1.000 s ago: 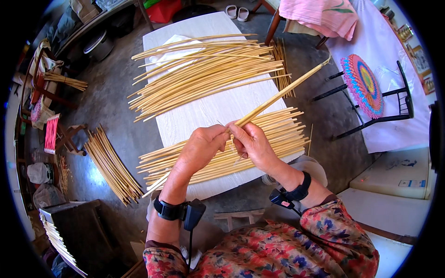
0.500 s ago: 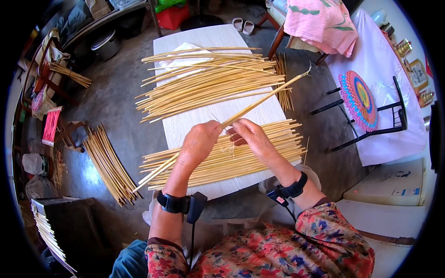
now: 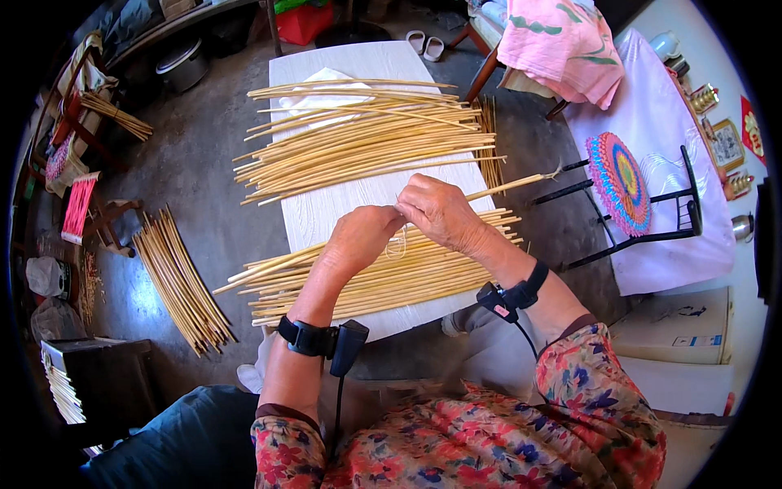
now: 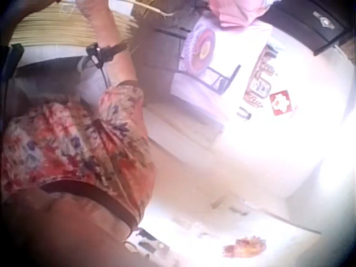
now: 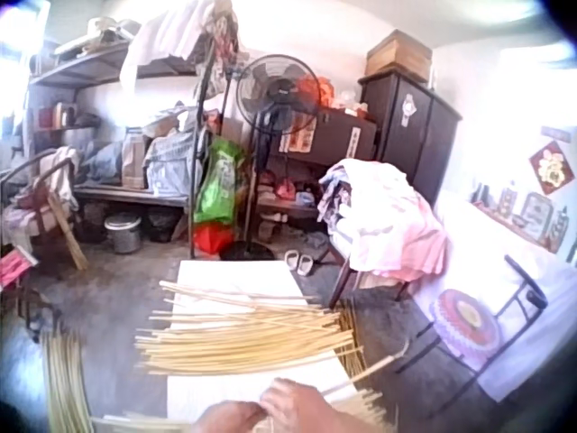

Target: The person weaves bamboo strips by aligning them together on a table and securing them with thread.

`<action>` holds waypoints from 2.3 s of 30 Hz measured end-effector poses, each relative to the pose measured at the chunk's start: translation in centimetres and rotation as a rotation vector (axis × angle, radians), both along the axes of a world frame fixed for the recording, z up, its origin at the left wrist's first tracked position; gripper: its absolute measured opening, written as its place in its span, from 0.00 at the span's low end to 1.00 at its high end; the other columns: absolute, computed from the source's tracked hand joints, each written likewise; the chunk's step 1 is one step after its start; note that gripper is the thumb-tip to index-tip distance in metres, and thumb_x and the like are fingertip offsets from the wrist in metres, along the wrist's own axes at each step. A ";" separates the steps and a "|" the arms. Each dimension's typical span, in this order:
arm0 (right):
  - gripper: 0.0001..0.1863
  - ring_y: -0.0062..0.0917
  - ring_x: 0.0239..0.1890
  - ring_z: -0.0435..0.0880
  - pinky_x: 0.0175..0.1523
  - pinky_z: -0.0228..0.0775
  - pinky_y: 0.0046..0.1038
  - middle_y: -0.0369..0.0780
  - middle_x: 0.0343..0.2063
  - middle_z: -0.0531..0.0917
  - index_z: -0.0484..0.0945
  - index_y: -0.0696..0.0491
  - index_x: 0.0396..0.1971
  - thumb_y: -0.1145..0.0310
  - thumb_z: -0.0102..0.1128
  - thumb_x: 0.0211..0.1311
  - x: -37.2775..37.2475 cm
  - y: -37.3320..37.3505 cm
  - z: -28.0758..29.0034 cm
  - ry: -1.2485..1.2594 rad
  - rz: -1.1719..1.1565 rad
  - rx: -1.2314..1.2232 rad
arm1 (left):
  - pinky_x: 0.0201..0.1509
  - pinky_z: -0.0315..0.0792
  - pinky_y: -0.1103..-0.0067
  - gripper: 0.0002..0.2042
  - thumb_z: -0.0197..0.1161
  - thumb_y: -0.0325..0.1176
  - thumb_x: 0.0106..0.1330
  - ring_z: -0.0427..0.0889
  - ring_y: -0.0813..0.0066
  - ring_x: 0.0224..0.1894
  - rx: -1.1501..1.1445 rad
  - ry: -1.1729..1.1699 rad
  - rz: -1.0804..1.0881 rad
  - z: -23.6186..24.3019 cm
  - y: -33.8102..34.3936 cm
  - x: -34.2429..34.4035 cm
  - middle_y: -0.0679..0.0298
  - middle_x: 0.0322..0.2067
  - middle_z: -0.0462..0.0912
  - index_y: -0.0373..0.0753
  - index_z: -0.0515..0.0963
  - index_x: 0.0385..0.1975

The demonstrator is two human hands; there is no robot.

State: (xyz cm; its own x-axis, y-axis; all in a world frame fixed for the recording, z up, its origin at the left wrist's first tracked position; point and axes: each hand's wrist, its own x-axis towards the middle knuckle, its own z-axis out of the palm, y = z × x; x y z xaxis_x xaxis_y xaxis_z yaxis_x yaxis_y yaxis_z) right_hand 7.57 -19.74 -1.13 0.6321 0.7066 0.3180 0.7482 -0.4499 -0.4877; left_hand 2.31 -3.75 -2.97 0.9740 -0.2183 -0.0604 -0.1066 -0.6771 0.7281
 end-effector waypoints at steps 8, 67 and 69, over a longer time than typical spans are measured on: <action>0.10 0.26 0.28 0.79 0.31 0.73 0.24 0.38 0.21 0.74 0.71 0.57 0.24 0.67 0.51 0.61 1.6 1.9 -0.4 0.587 -0.142 0.580 | 0.34 0.69 0.66 0.11 0.52 0.38 0.61 0.76 0.52 0.30 0.143 -0.041 -0.029 -1.4 0.0 0.3 0.52 0.25 0.78 0.38 0.78 0.30; 0.07 0.35 0.33 0.76 0.38 0.68 0.31 0.40 0.29 0.77 0.76 0.54 0.27 0.66 0.54 0.53 6.6 -2.3 -5.8 0.473 0.283 -0.238 | 0.34 0.68 0.63 0.11 0.49 0.37 0.62 0.75 0.49 0.33 0.292 0.025 -0.092 -4.8 -0.4 2.2 0.52 0.27 0.77 0.37 0.73 0.27; 0.06 0.35 0.33 0.75 0.38 0.67 0.32 0.39 0.27 0.75 0.75 0.53 0.25 0.67 0.54 0.53 6.4 -2.3 -5.8 0.356 0.262 -0.206 | 0.34 0.68 0.64 0.11 0.49 0.37 0.62 0.75 0.50 0.32 0.276 0.019 -0.071 -4.9 -0.4 2.5 0.52 0.26 0.77 0.37 0.74 0.28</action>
State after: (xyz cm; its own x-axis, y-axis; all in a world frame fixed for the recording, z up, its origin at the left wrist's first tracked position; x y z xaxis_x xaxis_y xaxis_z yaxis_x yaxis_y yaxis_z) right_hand 14.01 -22.06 -6.91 0.4691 0.8818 -0.0492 0.6518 -0.3832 -0.6545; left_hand 4.77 -4.14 -7.89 0.9551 -0.2583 -0.1448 -0.1487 -0.8412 0.5198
